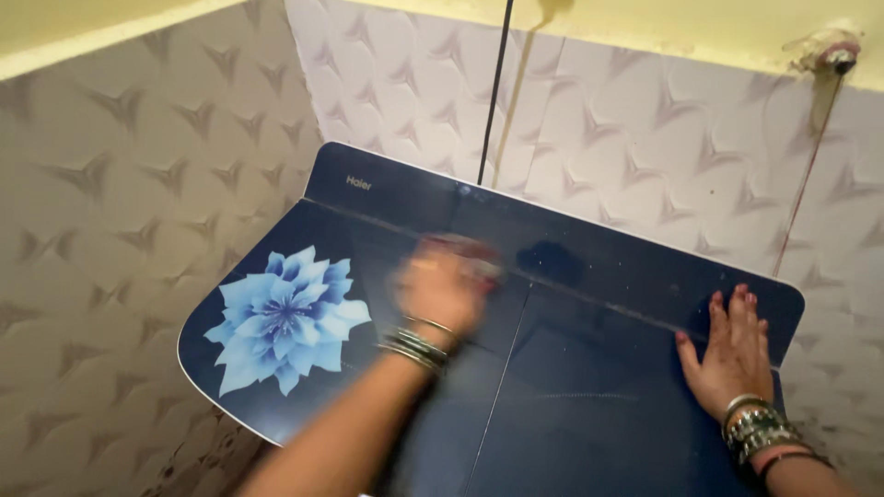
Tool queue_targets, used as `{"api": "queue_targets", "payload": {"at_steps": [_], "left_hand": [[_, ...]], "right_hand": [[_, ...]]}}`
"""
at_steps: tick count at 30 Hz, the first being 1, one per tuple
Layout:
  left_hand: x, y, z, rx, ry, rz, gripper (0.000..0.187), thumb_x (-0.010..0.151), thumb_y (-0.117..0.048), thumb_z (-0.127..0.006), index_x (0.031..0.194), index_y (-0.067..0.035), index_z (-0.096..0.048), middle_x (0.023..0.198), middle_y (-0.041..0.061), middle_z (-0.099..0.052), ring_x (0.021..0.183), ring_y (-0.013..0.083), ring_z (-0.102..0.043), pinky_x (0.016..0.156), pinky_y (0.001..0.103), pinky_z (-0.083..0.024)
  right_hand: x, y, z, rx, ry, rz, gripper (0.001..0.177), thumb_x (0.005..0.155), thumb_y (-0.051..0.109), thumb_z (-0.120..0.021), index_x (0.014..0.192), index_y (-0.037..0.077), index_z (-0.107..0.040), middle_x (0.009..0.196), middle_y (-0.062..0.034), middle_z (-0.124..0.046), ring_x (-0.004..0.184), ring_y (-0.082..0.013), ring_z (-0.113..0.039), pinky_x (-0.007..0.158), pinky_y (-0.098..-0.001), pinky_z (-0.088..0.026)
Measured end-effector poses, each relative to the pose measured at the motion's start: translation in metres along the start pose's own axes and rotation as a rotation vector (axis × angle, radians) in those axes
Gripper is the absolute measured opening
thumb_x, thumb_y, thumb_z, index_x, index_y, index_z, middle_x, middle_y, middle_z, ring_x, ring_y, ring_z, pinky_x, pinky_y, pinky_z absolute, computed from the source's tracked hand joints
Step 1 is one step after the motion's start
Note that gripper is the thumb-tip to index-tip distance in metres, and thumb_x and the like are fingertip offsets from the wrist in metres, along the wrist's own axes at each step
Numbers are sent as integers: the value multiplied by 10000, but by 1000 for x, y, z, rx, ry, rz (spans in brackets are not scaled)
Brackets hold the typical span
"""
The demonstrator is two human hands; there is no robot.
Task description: The person cleans the exterior of a top-loading washing machine using a cloth, wiping the top lids, the control panel area, and the front and side surfaces.
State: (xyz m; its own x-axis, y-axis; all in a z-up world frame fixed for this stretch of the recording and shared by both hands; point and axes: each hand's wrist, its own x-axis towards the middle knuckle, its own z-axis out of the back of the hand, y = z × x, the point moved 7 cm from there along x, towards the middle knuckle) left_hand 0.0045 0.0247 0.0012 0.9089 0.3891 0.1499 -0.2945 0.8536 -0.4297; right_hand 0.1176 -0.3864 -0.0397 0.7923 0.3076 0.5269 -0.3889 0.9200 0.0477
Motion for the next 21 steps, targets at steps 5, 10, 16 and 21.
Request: {"api": "queue_targets", "payload": {"at_steps": [5, 10, 16, 21], "left_hand": [[-107, -189, -19, -66, -293, -770, 548, 709, -458, -657, 1213, -259, -742, 1286, 58, -624, 1207, 342, -560, 1004, 619, -390], [-102, -124, -35, -32, 354, -511, 285, 856, -353, -648, 1107, -273, -755, 1237, 59, -655, 1247, 273, -548, 1084, 630, -341], [-11, 103, 57, 139, -227, -142, 365, 801, -274, -625, 1142, -187, -720, 1284, 104, -620, 1221, 319, -547, 1058, 507, -421], [-11, 206, 101, 351, -461, 158, 437, 815, -374, -662, 1227, -233, -702, 1397, 94, -557, 1317, 341, -471, 1046, 597, -350]], "right_hand": [[0, -7, -7, -50, 62, 14, 809, 940, 510, -400, 1579, 38, -247, 1702, -194, -97, 1563, -329, -100, 1230, -497, -114], [-28, -23, -23, -61, 245, -88, 738, 985, 483, -341, 1573, 47, -250, 1696, -196, -71, 1550, -332, -77, 1206, -497, -126], [-86, -21, -14, -100, 341, -85, 713, 997, 537, -321, 1546, 82, -295, 1692, -95, -137, 1563, -236, -97, 1231, -456, -109], [-99, -7, -2, -102, 317, -58, 715, 989, 541, -331, 1540, 86, -306, 1672, -80, -174, 1550, -223, -116, 1225, -440, -94]]}}
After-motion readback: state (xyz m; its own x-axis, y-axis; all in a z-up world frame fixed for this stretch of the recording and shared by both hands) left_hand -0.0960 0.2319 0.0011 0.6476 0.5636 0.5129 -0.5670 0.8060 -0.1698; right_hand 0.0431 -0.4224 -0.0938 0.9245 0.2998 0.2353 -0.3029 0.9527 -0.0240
